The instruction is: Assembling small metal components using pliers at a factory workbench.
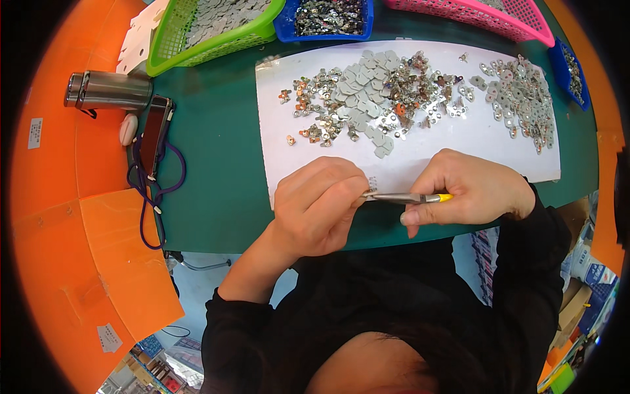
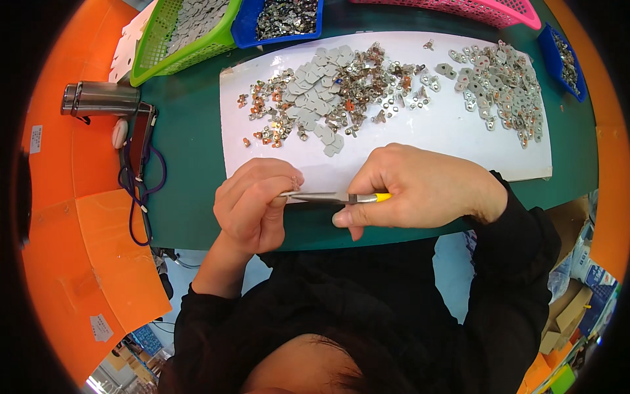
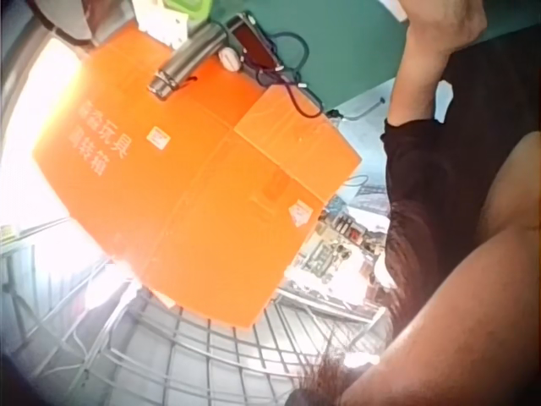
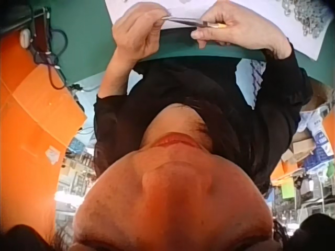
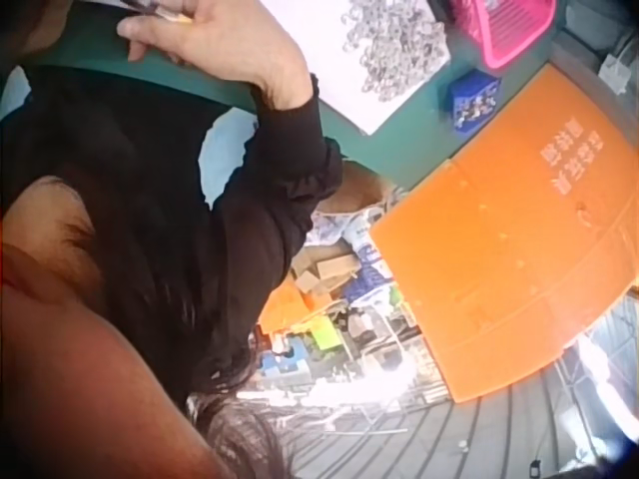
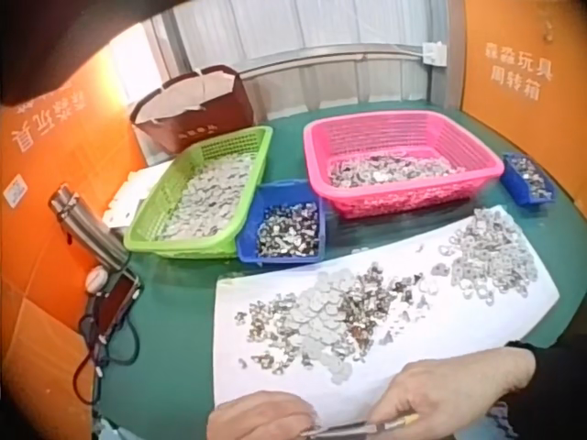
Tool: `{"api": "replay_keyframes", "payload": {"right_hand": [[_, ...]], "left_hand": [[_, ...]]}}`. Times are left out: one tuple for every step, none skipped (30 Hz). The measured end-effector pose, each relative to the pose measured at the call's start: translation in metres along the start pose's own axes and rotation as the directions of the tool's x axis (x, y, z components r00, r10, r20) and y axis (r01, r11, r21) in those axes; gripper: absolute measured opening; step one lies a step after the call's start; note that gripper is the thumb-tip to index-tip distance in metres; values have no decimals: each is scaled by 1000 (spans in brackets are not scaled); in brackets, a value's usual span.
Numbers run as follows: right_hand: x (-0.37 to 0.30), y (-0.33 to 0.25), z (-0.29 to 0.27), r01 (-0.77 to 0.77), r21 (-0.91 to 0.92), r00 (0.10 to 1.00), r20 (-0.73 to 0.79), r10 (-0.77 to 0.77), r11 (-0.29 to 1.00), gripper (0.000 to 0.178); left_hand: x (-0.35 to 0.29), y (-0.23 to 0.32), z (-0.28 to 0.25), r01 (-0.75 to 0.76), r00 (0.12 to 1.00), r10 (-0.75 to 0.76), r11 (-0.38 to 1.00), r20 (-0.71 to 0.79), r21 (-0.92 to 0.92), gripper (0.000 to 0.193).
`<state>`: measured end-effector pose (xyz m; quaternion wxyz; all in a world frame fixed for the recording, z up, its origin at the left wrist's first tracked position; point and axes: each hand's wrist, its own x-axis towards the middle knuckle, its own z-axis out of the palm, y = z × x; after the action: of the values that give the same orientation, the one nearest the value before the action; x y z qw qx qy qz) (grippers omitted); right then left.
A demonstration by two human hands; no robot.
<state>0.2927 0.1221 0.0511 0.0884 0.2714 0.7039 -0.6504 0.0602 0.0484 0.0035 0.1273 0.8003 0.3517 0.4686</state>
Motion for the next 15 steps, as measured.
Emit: {"api": "replay_keyframes", "payload": {"right_hand": [[1,1,1,24,-8,1000,20,-23,1000,27],[1,2,2,47,-15,998,40,-47,999,28],[1,1,2,48,-15,998,41,-47,999,28],[1,0,3,48,-69,998,34,-45,997,27],[0,-1,3,47,-122,999,26,-44,991,27],[-1,0,5,44,-120,999,25,-41,992,27],[-1,0,8,63,-159,997,-31,-68,985,28],[-2,0,11,78,-198,992,-86,-97,977,29],[-2,-2,13,79,-197,992,-84,-97,977,29],[-2,-6,14,57,-282,986,-134,-99,958,29],[-3,-8,16,32,-363,977,-183,-105,931,29],[-3,-7,18,32,-363,977,-183,-105,931,29],[-3,-4,21,7,-411,962,-245,-118,912,28],[-3,-2,24,-21,-456,943,-305,-134,890,27],[-4,-2,26,-25,-454,942,-309,-131,890,27]], "left_hand": [[-1,0,1,19,999,-20,999,-26,-46,12],[-1,0,1,19,999,-21,999,-26,-46,12],[-2,1,1,40,999,-41,997,-22,-60,11],[-3,2,0,60,998,-62,996,-17,-73,10],[-4,4,0,62,998,-63,996,-17,-72,10],[-4,5,0,96,995,-97,991,-8,-89,9],[-4,7,0,130,991,-131,986,1,-107,9],[-5,9,1,130,991,-131,985,2,-110,9],[-6,11,1,189,982,-190,976,3,-110,9],[-7,12,2,246,969,-247,963,3,-111,9],[-8,12,2,248,968,-249,962,3,-111,9],[-7,11,2,241,970,-241,967,8,-78,9],[-6,10,3,234,972,-234,971,14,-44,9],[-6,9,3,234,972,-234,971,13,-43,9],[-7,5,4,238,971,-238,971,16,-33,8]]}}
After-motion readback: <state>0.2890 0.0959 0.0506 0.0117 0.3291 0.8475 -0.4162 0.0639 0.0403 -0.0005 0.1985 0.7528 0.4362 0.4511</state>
